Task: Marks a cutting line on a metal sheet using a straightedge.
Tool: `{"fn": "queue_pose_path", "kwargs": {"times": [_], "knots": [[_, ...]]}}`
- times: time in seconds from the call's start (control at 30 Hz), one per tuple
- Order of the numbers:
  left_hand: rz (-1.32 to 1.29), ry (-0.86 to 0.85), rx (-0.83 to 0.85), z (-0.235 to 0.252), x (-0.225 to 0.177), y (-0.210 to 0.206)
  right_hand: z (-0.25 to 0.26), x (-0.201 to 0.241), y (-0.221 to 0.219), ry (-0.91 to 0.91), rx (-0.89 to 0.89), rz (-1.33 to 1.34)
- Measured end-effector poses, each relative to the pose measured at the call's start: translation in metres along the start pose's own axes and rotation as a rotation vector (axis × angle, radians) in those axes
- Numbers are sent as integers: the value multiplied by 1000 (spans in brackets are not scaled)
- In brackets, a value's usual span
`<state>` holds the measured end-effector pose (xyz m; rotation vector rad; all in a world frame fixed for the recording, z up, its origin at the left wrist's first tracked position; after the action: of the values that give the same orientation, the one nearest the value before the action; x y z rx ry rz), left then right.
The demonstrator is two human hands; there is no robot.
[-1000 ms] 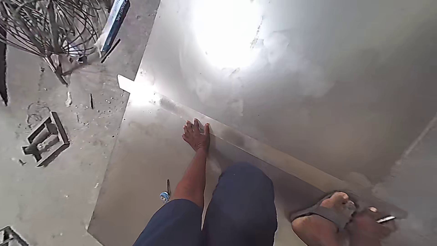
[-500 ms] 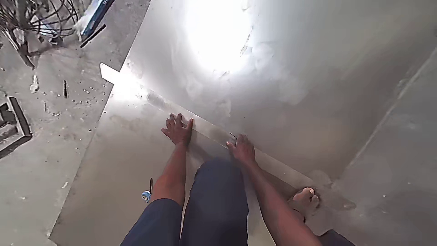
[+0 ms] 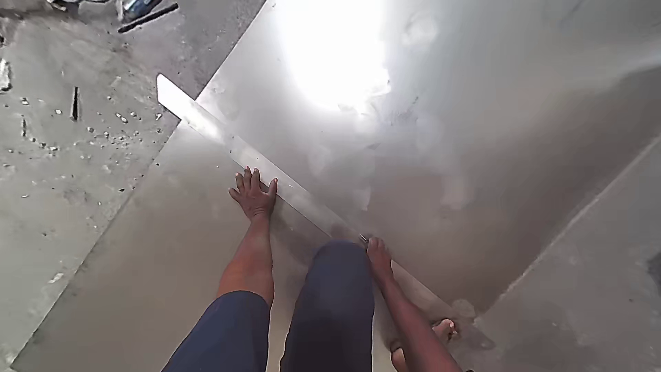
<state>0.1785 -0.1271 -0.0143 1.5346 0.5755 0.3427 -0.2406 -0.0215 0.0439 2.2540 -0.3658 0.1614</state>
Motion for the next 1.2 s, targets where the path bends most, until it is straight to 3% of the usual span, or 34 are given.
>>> {"fn": "queue_pose_path", "kwargs": {"times": [0.2,0.53,0.6,0.77,0.87,0.97,1.07,1.2], "knots": [[-25,-3,61,2,-3,7,2,7,4,-120,68,79],[-16,48,152,11,-3,14,6,16,11,-95,111,-73],[-36,44,134,30,4,20,4,16,14,-80,173,-73],[-59,100,56,131,39,23,14,1,1,-27,222,14],[-52,125,30,154,45,17,25,5,5,-140,215,216],[-52,123,25,146,47,11,64,62,46,-193,197,298],[-55,123,6,153,47,13,147,179,76,98,178,263],[-48,118,29,154,49,12,231,377,94,530,128,42]]}}
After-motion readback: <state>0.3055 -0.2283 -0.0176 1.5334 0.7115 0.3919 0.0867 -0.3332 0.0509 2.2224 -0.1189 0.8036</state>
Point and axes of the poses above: each hand's wrist, its own z-axis towards the middle knuckle, its own y-axis out of the back of the hand, x = y × z, the point moved 5 cm from there along z, towards the middle knuckle, and after that the axes turned 1 degree about y, right-handed, at the moved point
